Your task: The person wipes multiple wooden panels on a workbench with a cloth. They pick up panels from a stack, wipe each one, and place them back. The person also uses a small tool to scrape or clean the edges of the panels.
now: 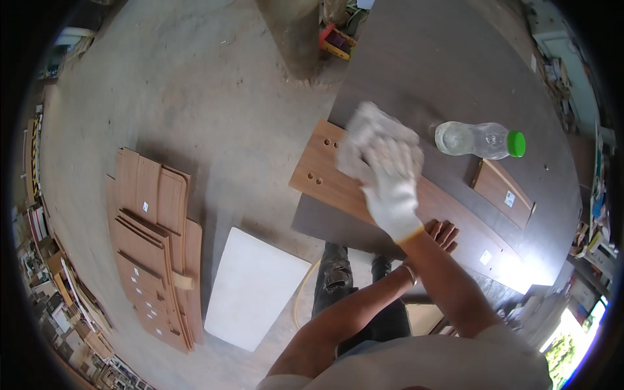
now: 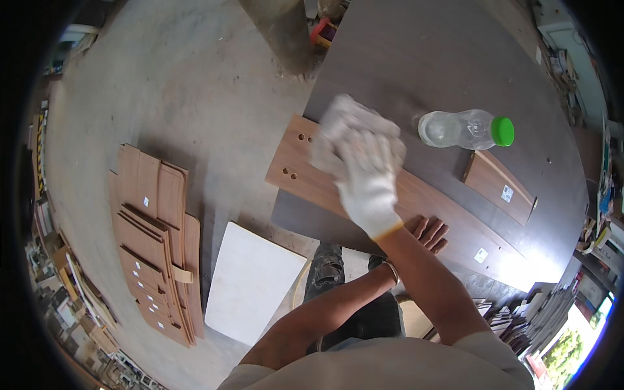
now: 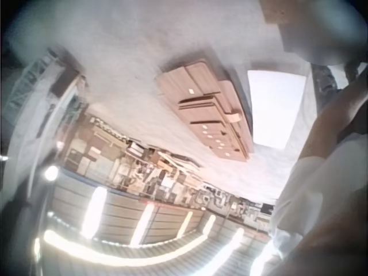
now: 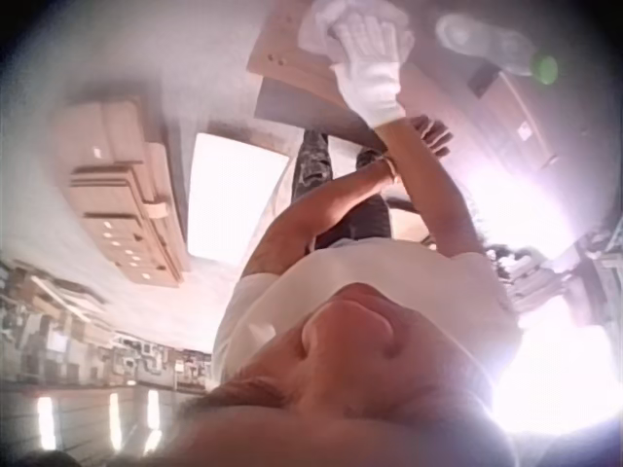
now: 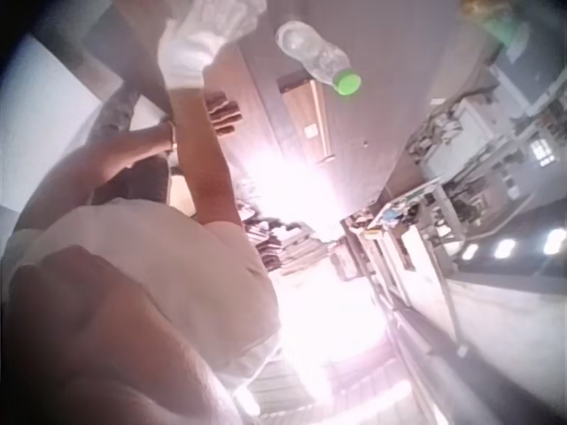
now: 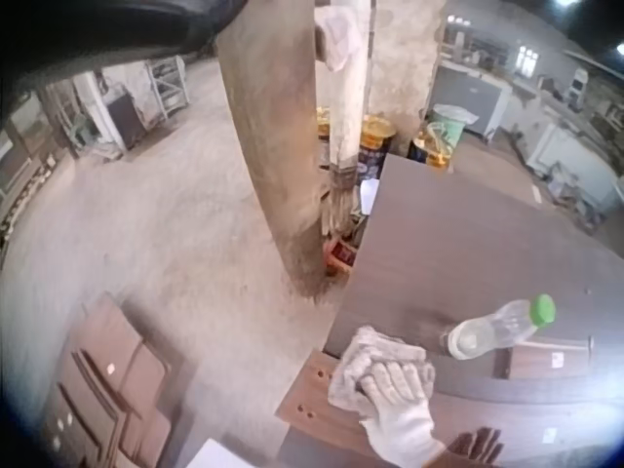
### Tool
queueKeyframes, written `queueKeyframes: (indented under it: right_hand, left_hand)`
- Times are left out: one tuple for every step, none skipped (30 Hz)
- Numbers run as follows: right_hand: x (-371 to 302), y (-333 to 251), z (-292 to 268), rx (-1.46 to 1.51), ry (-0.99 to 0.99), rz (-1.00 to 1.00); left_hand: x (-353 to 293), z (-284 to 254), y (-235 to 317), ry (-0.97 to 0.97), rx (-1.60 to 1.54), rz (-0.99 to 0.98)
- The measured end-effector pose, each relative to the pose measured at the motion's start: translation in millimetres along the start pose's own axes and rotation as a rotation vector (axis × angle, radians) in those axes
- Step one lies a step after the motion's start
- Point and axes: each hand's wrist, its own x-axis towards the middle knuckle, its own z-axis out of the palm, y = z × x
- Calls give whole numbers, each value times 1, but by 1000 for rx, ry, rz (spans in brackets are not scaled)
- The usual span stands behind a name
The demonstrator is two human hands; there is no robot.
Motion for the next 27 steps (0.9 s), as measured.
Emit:
queueKeyframes:
  right_hand:
    - [31, -16, 4, 38, -15, -3]
    - [61, -22, 10, 29, -6, -36]
    - [85, -20, 15, -45, 4, -44]
    - [97, -16, 20, 2, 25, -113]
    - [98, -30, 16, 94, -14, -125]
    - [95, -33, 6, 167, -53, -137]
    - [77, -29, 0, 88, -21, -110]
    - [49, -24, -3, 28, 3, -90]
    - [20, -6, -9, -43, -2, -50]
    - [-4, 10, -9, -99, -8, -12]
    - [-13, 17, -18, -138, -11, 13]
    - [-19, 21, -20, -174, -14, 38]
    - [-20, 22, -15, -134, -13, 78]
    - [-8, 14, -9, -90, -24, 58]
    - [12, 5, -1, -47, -28, 37]
    - [33, -6, 5, -8, -30, 17]
    - [52, -11, 9, -19, -9, -38]
    - [68, -23, 12, -18, 18, -93]
    - [74, -39, 13, -42, -16, -127]
    - [73, -50, 10, -70, -54, -152]
    - [63, -51, 17, -38, -80, -263]
    - [44, -40, 26, -15, -118, -355]
    - [32, -44, 21, 10, -228, -470]
    - [21, -46, 15, 25, -251, -514]
    - [10, -46, 11, 38, -275, -557]
    - [-1, -42, 6, 44, -298, -596]
    - [-13, -35, 0, 23, -321, -606]
  left_hand:
    - [3, -3, -2, -20, -45, -1]
    - [11, -8, 0, -28, -95, 16]
    - [28, -34, -3, -118, -254, 28]
    - [33, -46, -6, -222, -408, 24]
    - [22, -32, -7, -133, -373, 13]
    - [13, -16, -7, -39, -341, 9]
    - [10, -11, -6, 7, -180, 31]
    - [3, -9, -9, 15, -83, 22]
    - [5, -10, -7, 43, 4, 43]
    - [0, -15, -8, 34, 29, 43]
    - [0, -15, -5, 46, 23, 36]
    - [-1, -15, -1, 59, 16, 30]
    - [0, -14, 0, 88, -12, 13]
    - [0, -6, 0, 92, -90, -9]
    - [0, 1, 0, 97, -167, -32]
    - [3, 9, 0, 88, -303, -51]
    - [7, 9, 4, 97, -375, -44]
    - [9, 8, 6, 102, -440, -45]
    - [8, 8, 3, 120, -431, -42]
    - [5, 2, 3, 128, -345, -10]
    - [2, -6, 1, 140, -254, 20]
    - [-1, -23, -3, 149, -96, 88]
    - [-8, -35, -11, 156, 73, 141]
    - [-13, -39, -16, 145, 105, 162]
    - [-16, -43, -20, 136, 135, 186]
    - [-18, -46, -22, 133, 165, 216]
    - [-20, -48, -21, 92, 126, 208]
